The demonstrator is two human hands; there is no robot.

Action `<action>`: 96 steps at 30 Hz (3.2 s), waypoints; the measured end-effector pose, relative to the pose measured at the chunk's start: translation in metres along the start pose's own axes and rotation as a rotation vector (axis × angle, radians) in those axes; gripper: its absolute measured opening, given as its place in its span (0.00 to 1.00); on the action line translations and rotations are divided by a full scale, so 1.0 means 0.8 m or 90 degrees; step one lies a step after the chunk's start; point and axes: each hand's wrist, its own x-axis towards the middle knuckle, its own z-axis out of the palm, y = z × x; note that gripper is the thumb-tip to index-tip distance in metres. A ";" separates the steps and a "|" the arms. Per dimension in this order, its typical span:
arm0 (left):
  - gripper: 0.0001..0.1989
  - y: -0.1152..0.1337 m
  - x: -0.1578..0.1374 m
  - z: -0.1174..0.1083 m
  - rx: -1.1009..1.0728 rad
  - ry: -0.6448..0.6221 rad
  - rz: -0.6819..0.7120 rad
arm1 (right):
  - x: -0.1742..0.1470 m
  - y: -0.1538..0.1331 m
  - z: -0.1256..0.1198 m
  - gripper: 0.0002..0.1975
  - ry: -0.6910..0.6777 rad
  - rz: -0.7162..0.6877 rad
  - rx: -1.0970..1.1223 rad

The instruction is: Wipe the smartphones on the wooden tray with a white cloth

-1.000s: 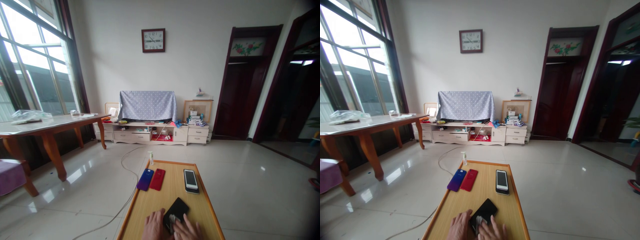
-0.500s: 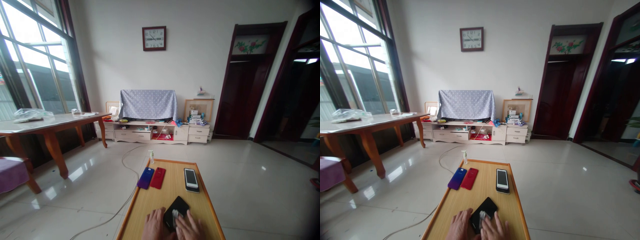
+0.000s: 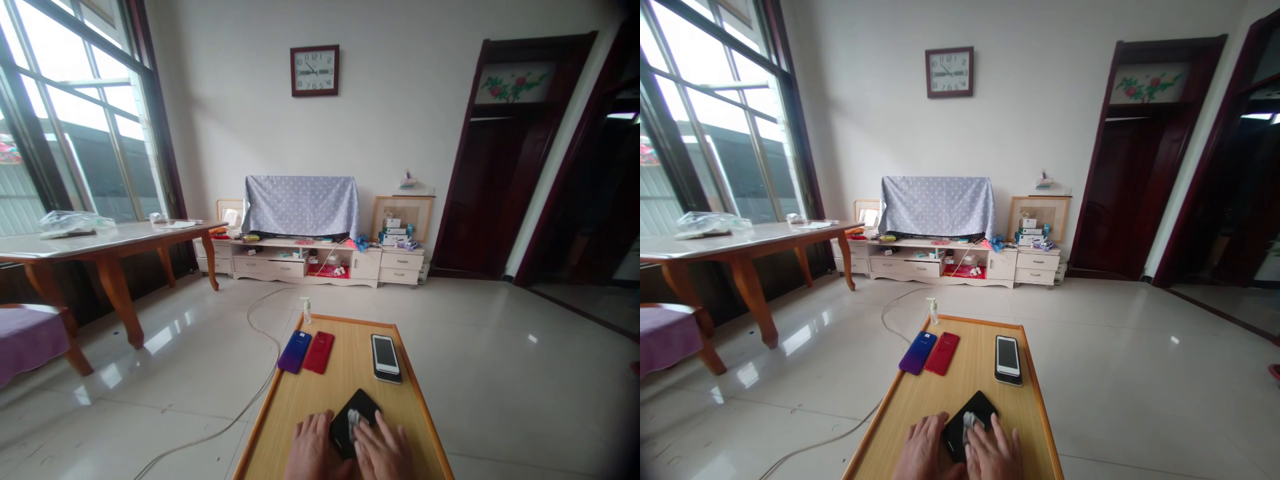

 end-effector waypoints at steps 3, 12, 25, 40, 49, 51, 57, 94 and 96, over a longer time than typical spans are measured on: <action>0.38 0.001 -0.001 0.001 -0.004 0.013 0.008 | 0.019 0.025 -0.024 0.17 -0.066 0.036 0.036; 0.36 -0.001 -0.003 0.004 -0.022 0.045 0.014 | 0.026 0.021 -0.040 0.22 -0.033 0.174 0.357; 0.34 0.004 -0.005 -0.001 -0.034 0.048 0.007 | 0.042 0.023 -0.046 0.13 -0.030 0.212 0.207; 0.30 0.004 -0.005 0.001 -0.034 0.062 0.022 | 0.023 0.000 -0.019 0.23 -0.030 -0.025 0.076; 0.33 0.001 -0.002 -0.003 -0.028 0.027 0.016 | 0.018 0.021 -0.002 0.24 -0.030 -0.040 0.027; 0.34 -0.001 -0.001 -0.001 -0.023 0.022 0.014 | 0.016 0.022 0.003 0.24 -0.005 -0.056 0.014; 0.28 -0.011 0.005 0.008 -0.002 0.006 0.006 | 0.011 0.005 0.025 0.23 0.105 -0.216 0.019; 0.44 -0.004 0.005 -0.004 -0.023 -0.036 -0.006 | 0.065 0.004 -0.027 0.22 -0.138 0.065 0.099; 0.43 -0.004 0.007 -0.003 -0.019 -0.043 -0.013 | 0.067 -0.003 -0.022 0.22 -0.156 0.080 0.105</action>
